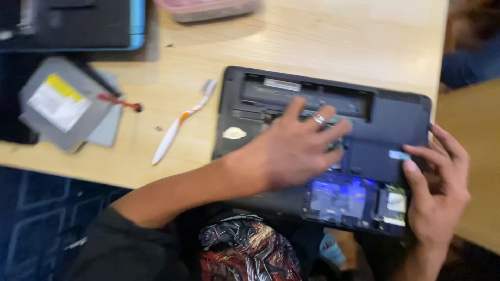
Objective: The person opens the back panel of a laptop and uses a toothbrush to clean the internal components. They then use a screwdriver to remove screws and detach a small internal part from the motherboard.
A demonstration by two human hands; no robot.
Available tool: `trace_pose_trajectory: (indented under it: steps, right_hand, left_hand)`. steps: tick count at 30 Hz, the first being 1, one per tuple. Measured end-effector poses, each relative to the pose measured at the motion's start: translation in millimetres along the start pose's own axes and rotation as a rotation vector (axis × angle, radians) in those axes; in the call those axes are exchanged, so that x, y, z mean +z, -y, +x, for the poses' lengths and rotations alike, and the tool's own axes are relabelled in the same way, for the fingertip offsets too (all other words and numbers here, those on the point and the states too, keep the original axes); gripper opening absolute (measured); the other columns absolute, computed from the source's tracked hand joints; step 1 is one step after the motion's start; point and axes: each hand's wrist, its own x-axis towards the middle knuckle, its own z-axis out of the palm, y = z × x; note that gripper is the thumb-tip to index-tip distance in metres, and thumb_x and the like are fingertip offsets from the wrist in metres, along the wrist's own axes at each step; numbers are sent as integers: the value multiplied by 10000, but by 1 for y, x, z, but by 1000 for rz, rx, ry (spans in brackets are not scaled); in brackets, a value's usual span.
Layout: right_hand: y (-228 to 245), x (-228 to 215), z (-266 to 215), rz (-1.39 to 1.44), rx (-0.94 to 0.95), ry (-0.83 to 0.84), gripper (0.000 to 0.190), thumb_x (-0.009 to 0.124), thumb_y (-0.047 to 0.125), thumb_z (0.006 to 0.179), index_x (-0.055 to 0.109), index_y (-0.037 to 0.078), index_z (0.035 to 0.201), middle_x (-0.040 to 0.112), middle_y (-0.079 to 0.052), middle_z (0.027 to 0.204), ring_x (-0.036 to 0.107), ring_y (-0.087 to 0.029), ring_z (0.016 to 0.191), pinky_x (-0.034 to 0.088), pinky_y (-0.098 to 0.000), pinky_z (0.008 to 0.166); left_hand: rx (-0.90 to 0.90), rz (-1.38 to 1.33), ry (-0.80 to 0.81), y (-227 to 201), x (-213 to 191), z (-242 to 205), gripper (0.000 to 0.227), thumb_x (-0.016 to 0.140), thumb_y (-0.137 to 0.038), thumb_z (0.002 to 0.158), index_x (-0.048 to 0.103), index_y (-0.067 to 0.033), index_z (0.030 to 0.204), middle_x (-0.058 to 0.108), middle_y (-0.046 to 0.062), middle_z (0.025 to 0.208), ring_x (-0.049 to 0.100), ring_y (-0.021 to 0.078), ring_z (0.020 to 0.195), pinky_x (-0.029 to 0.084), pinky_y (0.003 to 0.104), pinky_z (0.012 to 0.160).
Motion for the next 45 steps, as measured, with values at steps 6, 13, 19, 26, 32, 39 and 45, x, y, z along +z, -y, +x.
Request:
trace_pose_trajectory:
  steps: [6, 13, 19, 26, 32, 39, 45]
  right_hand:
    - [-33, 5, -12, 58, -50, -10, 198, 532, -106, 1154, 541, -210, 1322, 345, -393, 1656, 412, -482, 1581, 404, -544, 1242]
    - [-37, 7, -13, -2, -104, -2, 194, 512, -179, 1153, 526, -250, 1333, 351, -415, 1688, 413, -496, 1567, 396, -541, 1218]
    - [-26, 23, -22, -148, -89, -99, 191, 629, -102, 1175, 634, -160, 1357, 456, -337, 1639, 525, -373, 1429, 442, -412, 1072]
    - [4, 30, -6, -167, -50, -46, 164, 631, -59, 1164, 635, -98, 1323, 489, -317, 1622, 528, -365, 1437, 451, -425, 1106]
    - [4, 36, 1, -32, -39, -47, 168, 558, -111, 1144, 588, -125, 1308, 456, -334, 1622, 511, -353, 1430, 440, -394, 1164]
    - [29, 34, 1, 22, 76, -80, 175, 528, -20, 1115, 585, -50, 1278, 466, -259, 1606, 477, -290, 1442, 396, -368, 1152]
    - [30, 27, -13, -143, 144, 151, 473, 467, 201, 1010, 459, 53, 1458, 357, -217, 1617, 329, -312, 1505, 228, -425, 1225]
  left_hand:
    - [10, -287, 107, -36, -27, -66, 221, 703, -153, 865, 631, -165, 1074, 478, 161, 1376, 477, 407, 1295, 435, 668, 974]
    - [-233, -351, -223, -22, -74, -169, 128, 638, -7, 934, 659, -22, 1059, 628, 207, 1191, 578, 390, 1110, 487, 518, 943]
    - [-814, -89, -350, -7, -76, -209, 351, 719, -45, 930, 627, -106, 1263, 503, 150, 1094, 481, 295, 887, 496, 388, 792]
    - [-936, 39, -360, -2, -56, -207, 192, 692, -94, 939, 664, -65, 1127, 552, 91, 920, 552, 288, 801, 462, 418, 728]
    - [-961, -35, -273, -4, -54, -220, 331, 668, -106, 951, 628, -22, 1269, 544, 97, 924, 551, 298, 854, 454, 450, 699]
    - [-955, 97, -112, -2, -49, -212, 429, 674, -84, 787, 596, -29, 1205, 540, 122, 867, 547, 336, 788, 469, 463, 667]
    - [-1012, 304, 49, 6, -43, -196, 169, 642, -127, 811, 538, -96, 941, 545, 48, 708, 575, 246, 545, 441, 375, 435]
